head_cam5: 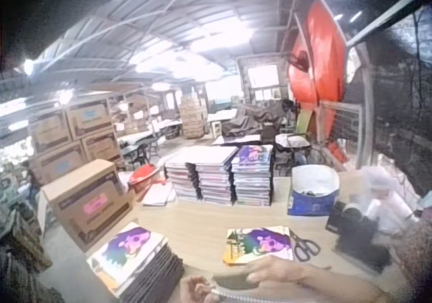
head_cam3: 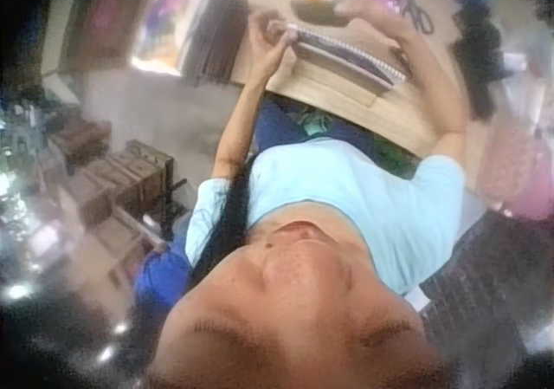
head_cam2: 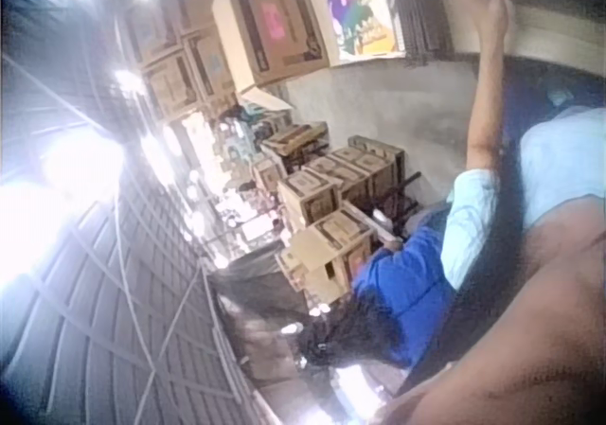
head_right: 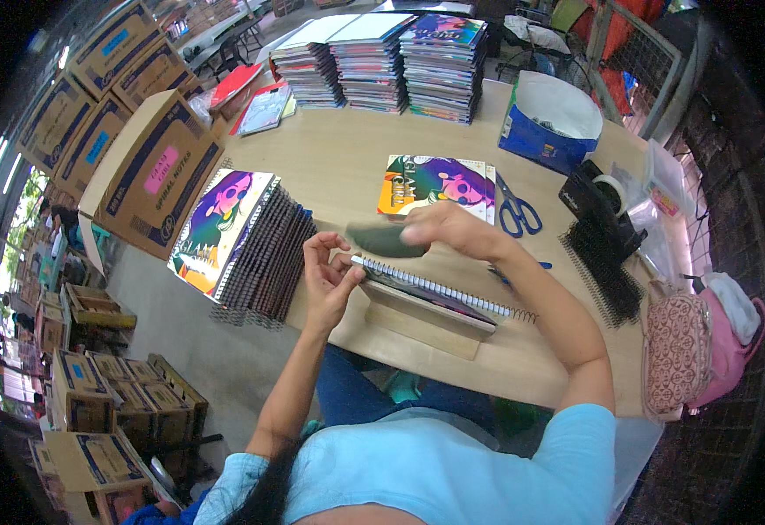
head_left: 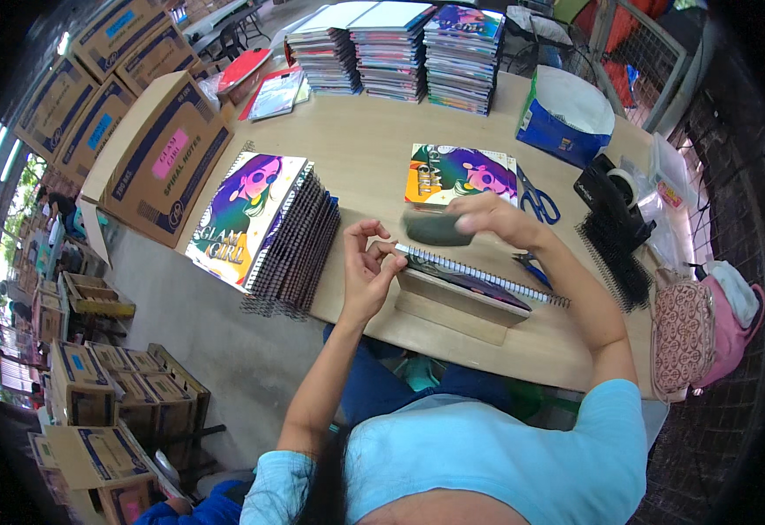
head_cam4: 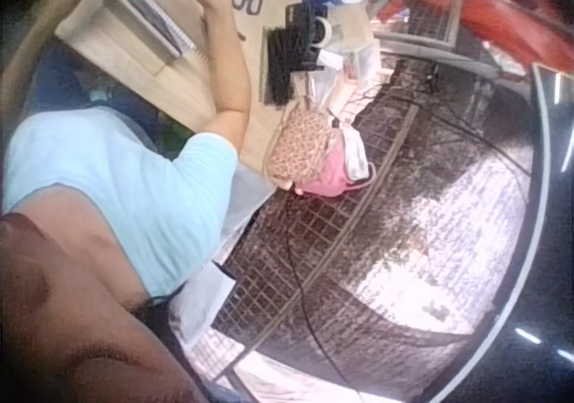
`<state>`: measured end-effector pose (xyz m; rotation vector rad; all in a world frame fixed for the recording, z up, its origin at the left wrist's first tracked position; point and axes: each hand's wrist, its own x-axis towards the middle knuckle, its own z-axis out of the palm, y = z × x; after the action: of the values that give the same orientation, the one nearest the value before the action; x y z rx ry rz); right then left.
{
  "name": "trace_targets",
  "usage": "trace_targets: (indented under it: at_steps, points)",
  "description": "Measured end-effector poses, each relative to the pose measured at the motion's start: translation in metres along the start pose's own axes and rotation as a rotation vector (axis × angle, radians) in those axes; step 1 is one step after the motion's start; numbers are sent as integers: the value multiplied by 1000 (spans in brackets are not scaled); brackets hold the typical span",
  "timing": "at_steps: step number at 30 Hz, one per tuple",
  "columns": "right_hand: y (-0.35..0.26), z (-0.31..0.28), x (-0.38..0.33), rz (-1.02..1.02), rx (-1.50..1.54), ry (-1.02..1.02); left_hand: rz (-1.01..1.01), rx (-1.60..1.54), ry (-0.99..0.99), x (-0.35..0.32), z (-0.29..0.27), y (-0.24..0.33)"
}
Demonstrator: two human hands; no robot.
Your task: The person binds spiral notebooks by threading a plastic coil through the pre-punched holes in the paper and covers, then using a pair of pliers to bend the ends of the coil.
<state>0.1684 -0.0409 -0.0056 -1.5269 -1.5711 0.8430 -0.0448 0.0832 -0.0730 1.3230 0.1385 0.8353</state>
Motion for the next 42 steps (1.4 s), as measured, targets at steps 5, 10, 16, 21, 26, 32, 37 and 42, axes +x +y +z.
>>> trace_targets:
  at_steps: [5, 10, 16, 21, 26, 32, 37, 42]
  points:
    - [26, 6, -1, 207, -352, 43, 17, 17, -15, 1, 1, -4]
    - [46, 10, -126, 258, -648, 461, -28, 68, -129, -3, -3, 0]
    - [84, 41, -182, 279, -930, 565, -42, 51, -225, 10, -8, -4]
    - [95, 23, -160, 211, -397, 985, -83, -21, -327, 13, -16, -13]
    - [6, -6, -119, 77, -152, 817, -99, -184, -270, 11, -4, -2]
    - [-88, -8, -62, -328, -946, 424, -47, -55, -261, 12, -1, -5]
    - [-112, 0, -20, -643, -1264, 207, -31, -59, -239, 13, -1, -15]
    - [-123, 5, 3, -872, -1407, 50, -47, -118, -201, 13, 3, -15]
